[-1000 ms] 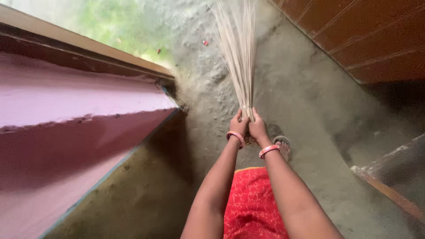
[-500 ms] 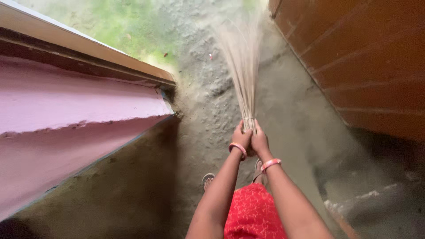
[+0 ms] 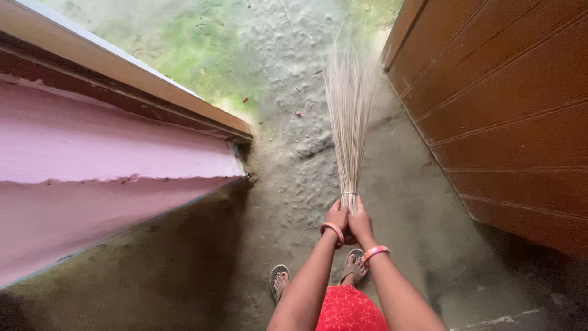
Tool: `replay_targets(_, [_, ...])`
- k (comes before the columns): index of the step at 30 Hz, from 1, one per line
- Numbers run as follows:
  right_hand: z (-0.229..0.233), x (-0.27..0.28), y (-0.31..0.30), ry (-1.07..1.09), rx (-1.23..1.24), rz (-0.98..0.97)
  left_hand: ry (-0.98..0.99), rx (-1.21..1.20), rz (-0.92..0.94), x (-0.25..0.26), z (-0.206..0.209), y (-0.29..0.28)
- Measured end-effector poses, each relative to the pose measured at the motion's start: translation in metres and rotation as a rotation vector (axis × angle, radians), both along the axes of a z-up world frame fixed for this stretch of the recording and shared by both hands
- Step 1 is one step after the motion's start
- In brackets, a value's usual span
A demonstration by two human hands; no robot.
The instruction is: The person sweeps the floor using a broom by hand, moving from inside a room to an outdoor entryway area.
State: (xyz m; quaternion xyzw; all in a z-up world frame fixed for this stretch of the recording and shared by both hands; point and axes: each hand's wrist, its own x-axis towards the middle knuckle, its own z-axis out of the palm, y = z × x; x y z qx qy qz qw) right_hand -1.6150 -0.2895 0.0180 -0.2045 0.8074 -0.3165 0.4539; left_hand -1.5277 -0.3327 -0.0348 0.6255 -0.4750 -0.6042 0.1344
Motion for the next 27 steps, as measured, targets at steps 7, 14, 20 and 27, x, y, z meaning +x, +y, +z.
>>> replay_targets(7, [-0.041, 0.001, 0.001, -0.42, 0.064, -0.096, -0.294, 0.209, -0.219, -0.004, -0.001, -0.012])
replay_targets(14, [-0.012, 0.003, 0.005, 0.015, -0.106, 0.054, -0.144, 0.08, -0.078, 0.021, 0.009, -0.007])
replay_targets(20, [0.064, -0.003, -0.015, 0.067, 0.162, 0.293, -0.004, 0.17, 0.026, 0.005, 0.016, -0.011])
replay_targets(27, [0.098, -0.009, 0.006, 0.062, 0.15, 0.424, 0.062, 0.354, 0.289, 0.005, 0.032, 0.0])
